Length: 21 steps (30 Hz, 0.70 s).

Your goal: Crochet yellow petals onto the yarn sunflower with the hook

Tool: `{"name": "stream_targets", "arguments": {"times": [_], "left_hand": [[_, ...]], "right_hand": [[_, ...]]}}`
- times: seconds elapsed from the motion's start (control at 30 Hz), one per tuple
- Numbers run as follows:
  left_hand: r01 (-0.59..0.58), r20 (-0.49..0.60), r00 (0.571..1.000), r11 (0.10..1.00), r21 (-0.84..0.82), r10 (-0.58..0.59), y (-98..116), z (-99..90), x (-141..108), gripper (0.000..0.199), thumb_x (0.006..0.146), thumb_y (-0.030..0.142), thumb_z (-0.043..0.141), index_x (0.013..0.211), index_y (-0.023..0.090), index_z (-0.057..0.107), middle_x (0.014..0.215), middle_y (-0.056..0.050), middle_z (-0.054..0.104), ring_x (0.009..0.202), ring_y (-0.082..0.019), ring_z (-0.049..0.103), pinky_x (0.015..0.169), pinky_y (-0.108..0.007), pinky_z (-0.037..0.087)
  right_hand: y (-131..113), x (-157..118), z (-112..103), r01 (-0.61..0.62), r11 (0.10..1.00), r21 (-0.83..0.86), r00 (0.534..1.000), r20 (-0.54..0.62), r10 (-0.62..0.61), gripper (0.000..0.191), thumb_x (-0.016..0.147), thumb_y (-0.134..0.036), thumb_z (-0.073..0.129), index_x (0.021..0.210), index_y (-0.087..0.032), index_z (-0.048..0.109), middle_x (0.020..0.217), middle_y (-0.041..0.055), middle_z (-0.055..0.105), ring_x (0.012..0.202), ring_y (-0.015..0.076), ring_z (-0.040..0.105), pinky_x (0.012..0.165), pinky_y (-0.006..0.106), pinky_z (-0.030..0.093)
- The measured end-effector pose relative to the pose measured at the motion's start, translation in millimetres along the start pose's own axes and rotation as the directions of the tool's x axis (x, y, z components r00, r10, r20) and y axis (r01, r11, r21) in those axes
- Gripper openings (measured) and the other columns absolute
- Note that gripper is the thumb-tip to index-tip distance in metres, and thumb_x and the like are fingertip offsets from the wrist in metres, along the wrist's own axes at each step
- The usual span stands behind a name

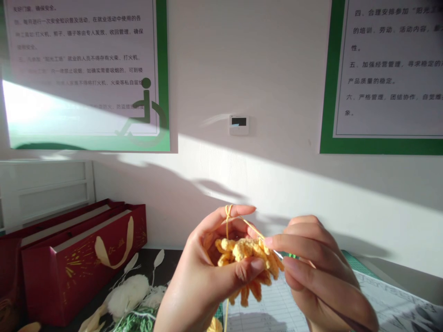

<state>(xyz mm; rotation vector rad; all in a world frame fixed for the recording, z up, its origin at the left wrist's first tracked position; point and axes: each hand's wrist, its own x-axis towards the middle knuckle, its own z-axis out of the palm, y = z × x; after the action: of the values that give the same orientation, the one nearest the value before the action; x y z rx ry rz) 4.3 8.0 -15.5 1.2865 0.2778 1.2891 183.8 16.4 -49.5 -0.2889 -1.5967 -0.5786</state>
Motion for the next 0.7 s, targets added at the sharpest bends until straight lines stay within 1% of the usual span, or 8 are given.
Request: {"name": "stream_targets", "arguments": {"times": [0.1, 0.2, 0.37, 0.4, 0.47, 0.53, 0.57, 0.7], "left_hand": [[0.002, 0.006, 1.000, 1.000, -0.010, -0.001, 1.5, 1.8, -0.4, 0.053, 0.070, 0.013, 0.095, 0.117, 0.025, 0.074, 0.093, -0.003, 0.072, 0.074, -0.018, 0.072, 0.065, -0.027, 0.060], [0.017, -0.008, 1.000, 1.000, -0.010, -0.017, 4.4, 5.3, -0.5, 0.061, 0.066, 0.017, 0.098, 0.120, 0.026, 0.072, 0.092, -0.002, 0.072, 0.069, -0.018, 0.072, 0.057, -0.026, 0.059], [0.031, -0.058, 0.998, 0.999, -0.033, -0.033, 7.7, 12.6, -0.1, 0.074, 0.059, 0.020, 0.102, 0.126, 0.022, 0.070, 0.088, -0.001, 0.070, 0.065, -0.015, 0.067, 0.053, -0.025, 0.056], [0.021, -0.078, 0.997, 0.999, -0.034, -0.024, 7.4, 13.9, -0.4, 0.074, 0.059, 0.019, 0.102, 0.126, 0.021, 0.071, 0.088, -0.001, 0.070, 0.067, -0.015, 0.067, 0.056, -0.025, 0.056], [-0.022, -0.118, 0.993, 0.999, -0.024, 0.019, 5.4, 16.1, -1.3, 0.072, 0.065, 0.018, 0.099, 0.130, 0.023, 0.069, 0.090, -0.002, 0.072, 0.073, -0.015, 0.067, 0.065, -0.025, 0.056], [-0.071, -0.135, 0.988, 0.997, -0.010, 0.069, 2.5, 17.6, -2.8, 0.074, 0.072, 0.018, 0.096, 0.138, 0.028, 0.065, 0.094, -0.002, 0.073, 0.081, -0.016, 0.068, 0.075, -0.026, 0.057], [-0.088, -0.134, 0.987, 0.996, -0.004, 0.086, 1.1, 18.0, -3.7, 0.076, 0.075, 0.019, 0.094, 0.142, 0.031, 0.063, 0.096, -0.002, 0.072, 0.082, -0.016, 0.068, 0.076, -0.026, 0.057], [-0.097, -0.160, 0.981, 0.993, 0.062, 0.106, -1.7, 17.5, -6.0, 0.072, 0.082, 0.026, 0.089, 0.146, 0.038, 0.059, 0.096, 0.000, 0.067, 0.071, -0.014, 0.064, 0.058, -0.022, 0.051]], "right_hand": [[1.7, -0.6, 2.7, 0.002, 1.000, 0.011, 1.000, -0.030, -0.002, 0.029, 0.095, -0.012, 0.062, 0.116, -0.032, 0.067, 0.103, 0.0013, 0.080, 0.079, 0.0207, 0.068, 0.071, 0.047, 0.057], [2.2, 2.2, 6.4, 0.010, 0.999, 0.052, 0.998, -0.056, -0.007, 0.037, 0.091, -0.008, 0.067, 0.120, -0.032, 0.068, 0.103, 0.0016, 0.077, 0.080, 0.0206, 0.068, 0.069, 0.046, 0.057], [-7.5, -0.2, 15.6, -0.133, 0.987, 0.085, 0.979, -0.146, 0.145, 0.048, 0.083, 0.001, 0.067, 0.114, -0.035, 0.072, 0.089, 0.0014, 0.071, 0.074, 0.0212, 0.061, 0.061, 0.042, 0.054], [-8.9, -0.7, 18.1, -0.172, 0.984, 0.052, 0.967, -0.181, 0.179, 0.050, 0.082, 0.002, 0.067, 0.115, -0.035, 0.071, 0.088, 0.0017, 0.070, 0.075, 0.0222, 0.062, 0.061, 0.042, 0.054], [-8.9, 0.0, 22.7, -0.099, 0.995, -0.011, 0.968, -0.235, 0.094, 0.050, 0.081, 0.005, 0.063, 0.116, -0.030, 0.072, 0.085, 0.0024, 0.068, 0.071, 0.0204, 0.061, 0.060, 0.040, 0.054], [-5.6, 2.4, 25.9, 0.005, 0.997, -0.072, 0.975, -0.219, -0.021, 0.047, 0.081, 0.003, 0.065, 0.116, -0.028, 0.072, 0.088, 0.0033, 0.067, 0.071, 0.0193, 0.061, 0.059, 0.038, 0.054], [-3.5, 3.6, 26.7, 0.010, 0.998, -0.064, 0.979, -0.201, -0.023, 0.046, 0.082, 0.001, 0.066, 0.117, -0.028, 0.071, 0.089, 0.0033, 0.068, 0.073, 0.0197, 0.062, 0.060, 0.038, 0.055], [1.0, 5.1, 26.1, -0.078, 0.991, 0.110, 0.981, -0.170, 0.096, 0.038, 0.088, -0.004, 0.064, 0.118, -0.027, 0.068, 0.088, 0.0035, 0.072, 0.077, 0.0224, 0.068, 0.067, 0.043, 0.058]]}}
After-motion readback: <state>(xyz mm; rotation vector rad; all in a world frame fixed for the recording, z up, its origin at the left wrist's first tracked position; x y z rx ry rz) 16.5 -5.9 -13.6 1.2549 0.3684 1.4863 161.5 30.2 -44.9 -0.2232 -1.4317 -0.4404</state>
